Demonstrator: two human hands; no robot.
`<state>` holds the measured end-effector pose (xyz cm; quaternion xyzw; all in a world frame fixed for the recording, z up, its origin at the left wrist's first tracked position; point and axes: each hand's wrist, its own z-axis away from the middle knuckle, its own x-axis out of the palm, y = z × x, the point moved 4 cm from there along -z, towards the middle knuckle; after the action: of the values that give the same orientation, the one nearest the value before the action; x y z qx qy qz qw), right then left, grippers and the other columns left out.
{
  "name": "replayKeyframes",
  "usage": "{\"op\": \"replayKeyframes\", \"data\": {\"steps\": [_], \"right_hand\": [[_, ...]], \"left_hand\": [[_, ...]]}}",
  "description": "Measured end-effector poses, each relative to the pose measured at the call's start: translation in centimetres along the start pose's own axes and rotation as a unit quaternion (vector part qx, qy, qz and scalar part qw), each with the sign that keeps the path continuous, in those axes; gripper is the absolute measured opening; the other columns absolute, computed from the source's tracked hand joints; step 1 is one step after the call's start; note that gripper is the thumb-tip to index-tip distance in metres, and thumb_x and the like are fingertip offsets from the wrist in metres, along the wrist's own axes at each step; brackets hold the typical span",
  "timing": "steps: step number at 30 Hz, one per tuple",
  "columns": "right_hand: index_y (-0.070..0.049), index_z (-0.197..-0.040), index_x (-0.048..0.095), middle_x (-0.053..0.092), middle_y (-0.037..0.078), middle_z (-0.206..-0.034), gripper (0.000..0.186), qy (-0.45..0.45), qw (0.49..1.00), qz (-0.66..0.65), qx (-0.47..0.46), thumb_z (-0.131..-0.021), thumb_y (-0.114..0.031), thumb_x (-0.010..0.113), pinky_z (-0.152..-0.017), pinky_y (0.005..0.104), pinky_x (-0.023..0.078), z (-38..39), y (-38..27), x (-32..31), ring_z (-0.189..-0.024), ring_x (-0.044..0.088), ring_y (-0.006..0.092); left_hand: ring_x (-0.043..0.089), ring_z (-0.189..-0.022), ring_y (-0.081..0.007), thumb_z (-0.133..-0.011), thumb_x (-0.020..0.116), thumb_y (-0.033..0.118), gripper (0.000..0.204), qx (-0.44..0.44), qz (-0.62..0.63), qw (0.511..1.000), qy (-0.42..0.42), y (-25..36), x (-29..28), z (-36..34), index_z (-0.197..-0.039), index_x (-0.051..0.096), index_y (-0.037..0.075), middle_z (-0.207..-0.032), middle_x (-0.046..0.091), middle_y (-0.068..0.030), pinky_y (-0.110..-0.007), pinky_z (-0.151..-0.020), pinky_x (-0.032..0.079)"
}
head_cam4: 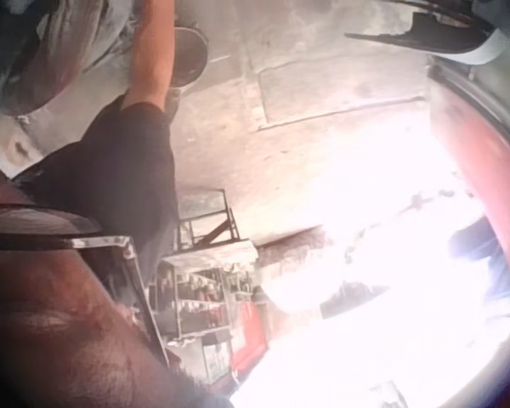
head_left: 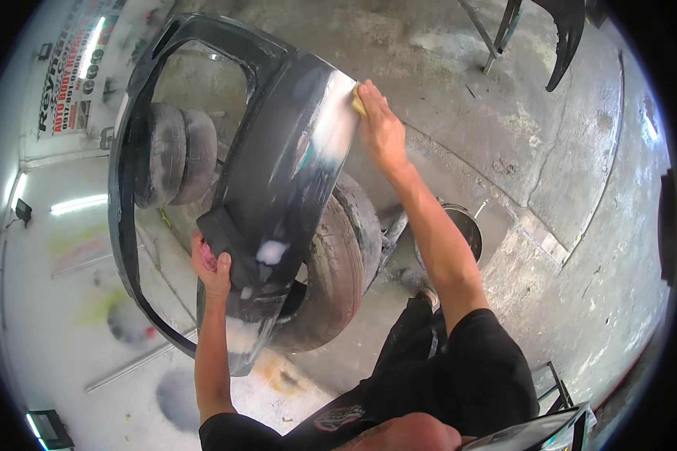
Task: The person performs wet sanding on a car door and bumper using a sanding block and a pink cloth. The person repeatedly dips the sanding block and cloth into a bucket of water before rubbing them against the surfaces of the car parts to smooth the primer.
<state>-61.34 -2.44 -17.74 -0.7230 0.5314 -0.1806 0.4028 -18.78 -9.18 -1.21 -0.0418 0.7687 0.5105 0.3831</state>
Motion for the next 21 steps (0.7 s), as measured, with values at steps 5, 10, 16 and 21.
{"op": "replayKeyframes", "data": {"steps": [5, 10, 16, 21], "right_hand": [[0.002, -0.135, 0.059, 0.060, 0.027, -0.140, 0.048, -0.002, 0.999, -0.034, 0.035, -0.088, 0.010, 0.053, -0.117, 0.0527, 0.041, -3.8, -4.4, 3.1, -0.134, 0.055, 0.0423], [0.002, -0.139, 0.058, 0.058, 0.027, -0.143, 0.051, 0.020, 0.996, 0.028, 0.086, -0.089, 0.008, 0.055, -0.117, 0.0524, 0.041, 0.2, -2.9, 1.0, -0.136, 0.054, 0.0427], [0.002, -0.139, 0.058, 0.054, 0.030, -0.146, 0.049, 0.004, 0.999, -0.010, 0.042, -0.091, 0.008, 0.052, -0.118, 0.0488, 0.041, -2.8, -5.2, 4.1, -0.139, 0.050, 0.0454], [0.003, -0.147, 0.050, 0.047, 0.031, -0.153, 0.059, 0.045, 0.992, -0.026, 0.118, -0.089, 0.011, 0.054, -0.119, 0.0543, 0.037, 2.2, -3.2, 1.8, -0.143, 0.045, 0.0478]], "left_hand": [[0.056, -0.120, -0.0225, -0.089, 0.076, 0.039, 0.078, -0.033, 0.029, 0.999, 0.002, 0.2, 0.9, 0.5, -0.144, 0.042, -0.006, -0.130, 0.057, -0.0132, -0.035, -0.106, 0.042], [0.056, -0.122, -0.0230, -0.090, 0.076, 0.037, 0.078, -0.004, 0.021, 1.000, 0.006, 0.3, 0.6, 0.1, -0.145, 0.042, -0.007, -0.133, 0.057, -0.0145, -0.035, -0.107, 0.042], [0.055, -0.123, -0.0237, -0.090, 0.075, 0.034, 0.076, -0.019, 0.014, 1.000, 0.006, -0.4, 0.1, 0.3, -0.144, 0.041, -0.008, -0.134, 0.056, -0.0152, -0.036, -0.108, 0.041], [0.057, -0.121, -0.0234, -0.090, 0.072, 0.029, 0.072, -0.008, 0.013, 1.000, 0.012, 0.3, 0.7, -0.1, -0.144, 0.042, -0.007, -0.132, 0.058, -0.0148, -0.035, -0.106, 0.043]]}}
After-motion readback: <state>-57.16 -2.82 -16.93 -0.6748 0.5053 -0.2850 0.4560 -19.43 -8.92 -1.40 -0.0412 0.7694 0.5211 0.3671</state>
